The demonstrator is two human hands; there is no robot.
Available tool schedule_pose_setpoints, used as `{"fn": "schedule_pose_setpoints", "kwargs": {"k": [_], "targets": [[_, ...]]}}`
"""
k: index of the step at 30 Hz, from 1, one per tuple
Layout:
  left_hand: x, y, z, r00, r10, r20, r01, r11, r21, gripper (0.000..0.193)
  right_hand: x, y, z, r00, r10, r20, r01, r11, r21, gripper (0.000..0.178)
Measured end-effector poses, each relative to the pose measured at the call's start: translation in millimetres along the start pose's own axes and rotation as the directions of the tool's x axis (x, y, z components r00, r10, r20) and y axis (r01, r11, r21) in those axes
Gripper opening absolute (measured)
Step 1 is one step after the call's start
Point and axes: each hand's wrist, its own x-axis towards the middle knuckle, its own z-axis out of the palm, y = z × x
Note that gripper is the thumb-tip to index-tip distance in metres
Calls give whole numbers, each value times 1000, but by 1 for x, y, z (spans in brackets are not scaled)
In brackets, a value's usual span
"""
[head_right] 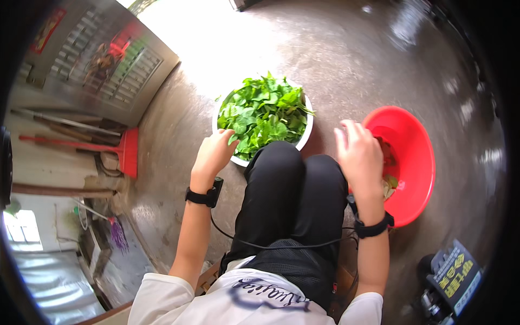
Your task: The person plucks leaves from stems by hand, taking them from a white bowl and placing the plucked leaves into a red bucket.
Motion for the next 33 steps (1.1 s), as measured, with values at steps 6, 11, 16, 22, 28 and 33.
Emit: {"fn": "schedule_pose_setpoints", "kwargs": {"k": [6,11,16,22,28,33], "targets": [[-32,-20,-13,997,-48,-54,50,998,41,17,12,-74,41,945,-314,89,302,945,128,18],[-51,-29,-44,986,-99,-136,108,992,58,16,15,-103,52,900,-406,157,382,910,163,16],[-41,-11,-92,965,-70,-253,91,993,71,16,31,-109,33,869,-483,106,466,872,151,15],[-27,34,-122,920,-72,-385,114,990,88,22,48,-117,-14,886,-462,48,443,871,213,19],[-2,69,-126,878,-262,-400,30,865,-501,32,42,-104,-19,705,-554,443,-12,615,788,38],[20,102,-145,838,-298,-457,-118,718,-686,29,15,-91,4,379,-711,592,-323,497,805,56]]}}
